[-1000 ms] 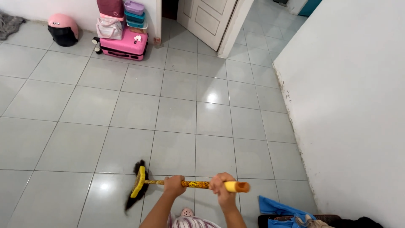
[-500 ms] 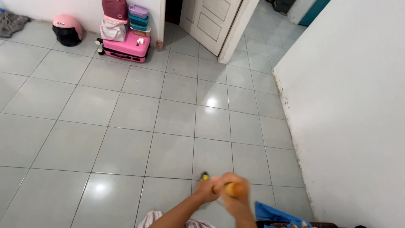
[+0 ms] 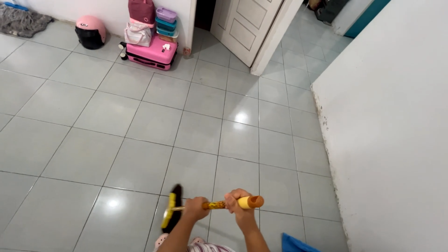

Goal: Sweep the tiled floor using a broom.

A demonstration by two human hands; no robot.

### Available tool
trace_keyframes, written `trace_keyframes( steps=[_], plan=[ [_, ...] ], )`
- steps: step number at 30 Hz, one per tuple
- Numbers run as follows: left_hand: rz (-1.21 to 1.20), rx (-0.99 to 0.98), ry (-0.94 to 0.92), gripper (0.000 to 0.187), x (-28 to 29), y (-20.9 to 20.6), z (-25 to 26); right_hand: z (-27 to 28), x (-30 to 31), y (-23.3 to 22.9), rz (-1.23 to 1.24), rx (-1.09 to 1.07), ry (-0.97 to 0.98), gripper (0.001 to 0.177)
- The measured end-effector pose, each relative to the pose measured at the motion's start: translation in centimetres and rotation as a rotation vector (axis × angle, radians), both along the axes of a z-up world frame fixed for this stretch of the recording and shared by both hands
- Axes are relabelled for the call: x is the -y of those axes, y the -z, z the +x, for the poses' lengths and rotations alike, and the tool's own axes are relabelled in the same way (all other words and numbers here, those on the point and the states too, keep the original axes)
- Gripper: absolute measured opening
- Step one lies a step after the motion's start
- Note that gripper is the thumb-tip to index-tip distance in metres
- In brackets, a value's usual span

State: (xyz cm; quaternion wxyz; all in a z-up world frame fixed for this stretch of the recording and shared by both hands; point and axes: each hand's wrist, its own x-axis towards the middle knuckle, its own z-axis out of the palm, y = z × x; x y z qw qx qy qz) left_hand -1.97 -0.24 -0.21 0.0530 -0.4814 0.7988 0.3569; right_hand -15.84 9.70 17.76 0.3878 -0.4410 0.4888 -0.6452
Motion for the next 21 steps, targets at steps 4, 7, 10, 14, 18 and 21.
trace_keyframes(
  steps=[4,7,10,14,18,21],
  plan=[
    [-0.039,0.063,-0.068,0.011,0.5,-0.1,1.0,-0.2,0.5,1.1,0.004,0.071,-0.034,0.028],
    [0.005,0.136,-0.104,0.01,0.2,-0.6,0.5,-1.1,0.3,1.1,-0.026,0.089,-0.095,0.027],
    [-0.04,0.083,-0.166,0.01,0.2,-0.2,-0.4,-2.2,0.1,1.8,-0.013,0.175,-0.068,0.03],
    [-0.036,0.117,-0.196,0.01,-0.1,0.2,-0.3,-2.5,-0.9,3.0,-0.024,0.157,-0.021,0.032],
    [-0.028,0.129,-0.263,0.012,0.8,-0.6,0.2,-2.5,-0.4,3.4,-0.061,0.198,-0.015,0.029],
    [-0.033,0.128,-0.276,0.012,1.8,-0.3,-0.5,-3.7,0.2,3.6,-0.084,0.199,0.03,0.029]
  ],
)
